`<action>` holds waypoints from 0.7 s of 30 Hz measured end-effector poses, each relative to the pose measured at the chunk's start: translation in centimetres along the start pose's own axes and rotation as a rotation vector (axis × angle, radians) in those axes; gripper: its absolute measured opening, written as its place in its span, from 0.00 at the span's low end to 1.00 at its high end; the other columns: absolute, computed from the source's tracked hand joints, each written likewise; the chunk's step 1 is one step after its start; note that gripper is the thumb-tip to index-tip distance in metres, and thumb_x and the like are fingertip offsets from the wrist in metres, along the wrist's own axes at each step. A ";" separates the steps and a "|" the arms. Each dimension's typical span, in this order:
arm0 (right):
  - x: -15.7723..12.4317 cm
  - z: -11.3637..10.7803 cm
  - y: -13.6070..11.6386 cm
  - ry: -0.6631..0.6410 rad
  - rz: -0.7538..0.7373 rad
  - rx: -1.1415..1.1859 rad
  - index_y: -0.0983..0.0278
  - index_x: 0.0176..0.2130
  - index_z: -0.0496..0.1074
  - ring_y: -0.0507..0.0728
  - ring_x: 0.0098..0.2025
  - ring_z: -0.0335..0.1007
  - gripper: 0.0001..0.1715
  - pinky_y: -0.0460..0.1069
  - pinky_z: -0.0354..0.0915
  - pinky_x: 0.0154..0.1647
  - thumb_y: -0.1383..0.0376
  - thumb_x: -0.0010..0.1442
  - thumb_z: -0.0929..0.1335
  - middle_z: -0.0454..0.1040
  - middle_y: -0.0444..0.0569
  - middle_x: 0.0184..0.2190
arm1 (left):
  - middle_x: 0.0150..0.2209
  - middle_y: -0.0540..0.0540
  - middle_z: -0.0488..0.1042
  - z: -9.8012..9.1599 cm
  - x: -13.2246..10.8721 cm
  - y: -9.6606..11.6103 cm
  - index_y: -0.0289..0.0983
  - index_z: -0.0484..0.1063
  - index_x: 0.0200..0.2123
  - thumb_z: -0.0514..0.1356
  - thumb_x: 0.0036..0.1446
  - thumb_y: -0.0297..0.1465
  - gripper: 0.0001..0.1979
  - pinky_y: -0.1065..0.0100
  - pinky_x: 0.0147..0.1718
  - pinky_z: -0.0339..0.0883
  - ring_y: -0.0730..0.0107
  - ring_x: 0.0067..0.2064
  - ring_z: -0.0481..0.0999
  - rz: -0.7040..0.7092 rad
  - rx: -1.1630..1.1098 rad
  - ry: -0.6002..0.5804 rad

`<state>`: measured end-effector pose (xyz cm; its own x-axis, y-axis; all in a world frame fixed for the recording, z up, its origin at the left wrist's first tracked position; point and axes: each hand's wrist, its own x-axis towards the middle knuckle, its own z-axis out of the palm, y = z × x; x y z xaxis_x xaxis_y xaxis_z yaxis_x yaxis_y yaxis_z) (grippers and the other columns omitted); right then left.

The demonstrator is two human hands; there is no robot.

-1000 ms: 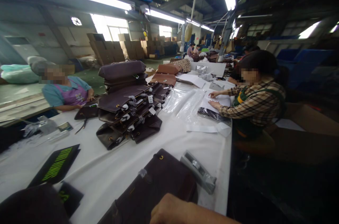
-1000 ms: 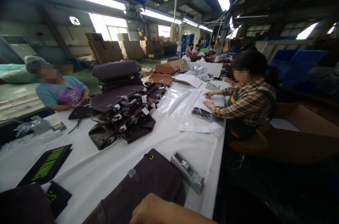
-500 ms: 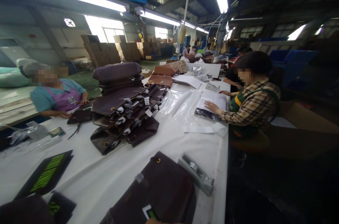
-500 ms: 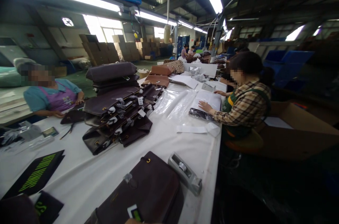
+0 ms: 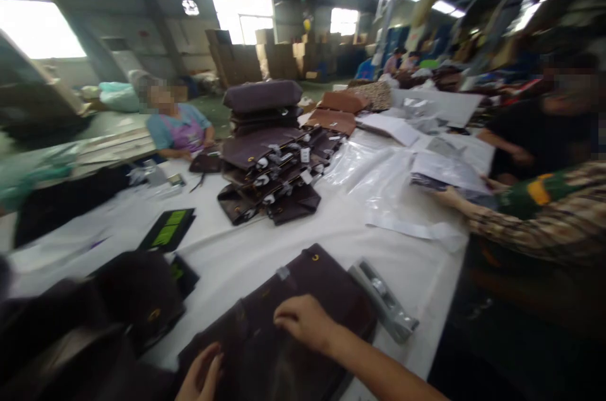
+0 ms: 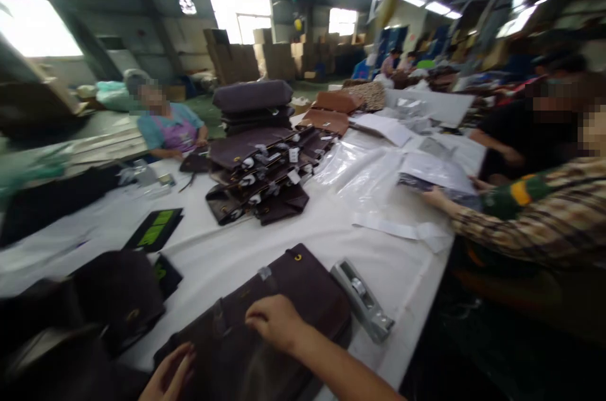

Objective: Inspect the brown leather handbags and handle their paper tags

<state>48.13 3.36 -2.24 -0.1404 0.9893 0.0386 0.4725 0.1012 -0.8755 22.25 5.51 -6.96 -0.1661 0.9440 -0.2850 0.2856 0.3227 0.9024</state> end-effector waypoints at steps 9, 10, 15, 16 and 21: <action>6.2 3.5 1.7 -0.071 0.029 -0.262 0.60 0.37 0.77 0.55 0.40 0.71 0.12 0.46 0.62 0.42 0.65 0.62 0.63 0.75 0.47 0.36 | 0.52 0.30 0.72 0.7 4.0 -0.7 0.31 0.71 0.46 0.56 0.59 0.21 0.12 0.70 0.35 0.76 0.64 0.43 0.79 -0.409 -0.253 0.051; 6.6 4.0 2.0 -0.071 0.049 -0.296 0.59 0.37 0.77 0.55 0.40 0.71 0.13 0.46 0.62 0.42 0.65 0.62 0.63 0.75 0.47 0.37 | 0.51 0.30 0.74 1.4 4.5 -0.6 0.30 0.72 0.46 0.57 0.58 0.21 0.13 0.71 0.33 0.75 0.65 0.42 0.80 -0.399 -0.241 0.038; 7.8 4.7 3.5 -0.066 0.141 -0.450 0.57 0.39 0.76 0.55 0.41 0.69 0.13 0.47 0.61 0.39 0.63 0.64 0.61 0.74 0.46 0.39 | 0.46 0.36 0.77 4.2 7.0 -0.3 0.32 0.73 0.48 0.61 0.55 0.23 0.16 0.73 0.28 0.72 0.69 0.36 0.79 -0.312 -0.142 -0.015; 8.0 4.7 3.7 -0.081 0.152 -0.480 0.57 0.39 0.76 0.55 0.41 0.69 0.14 0.47 0.61 0.38 0.63 0.64 0.61 0.74 0.46 0.39 | 0.45 0.37 0.78 4.4 7.4 -0.3 0.32 0.72 0.49 0.61 0.54 0.24 0.17 0.72 0.28 0.72 0.69 0.36 0.78 -0.299 -0.116 -0.017; 9.0 5.4 4.4 -0.150 0.136 -0.550 0.59 0.38 0.75 0.56 0.42 0.69 0.14 0.47 0.60 0.38 0.64 0.64 0.61 0.74 0.48 0.39 | 0.38 0.40 0.80 4.4 8.9 -0.3 0.30 0.72 0.50 0.59 0.54 0.23 0.18 0.70 0.35 0.72 0.71 0.33 0.77 -0.274 -0.005 -0.041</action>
<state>44.23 12.11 -8.40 -0.1496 0.9758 -0.1597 0.8712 0.0537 -0.4879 24.82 14.07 -11.20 -0.1986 0.8236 -0.5312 0.2308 0.5660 0.7914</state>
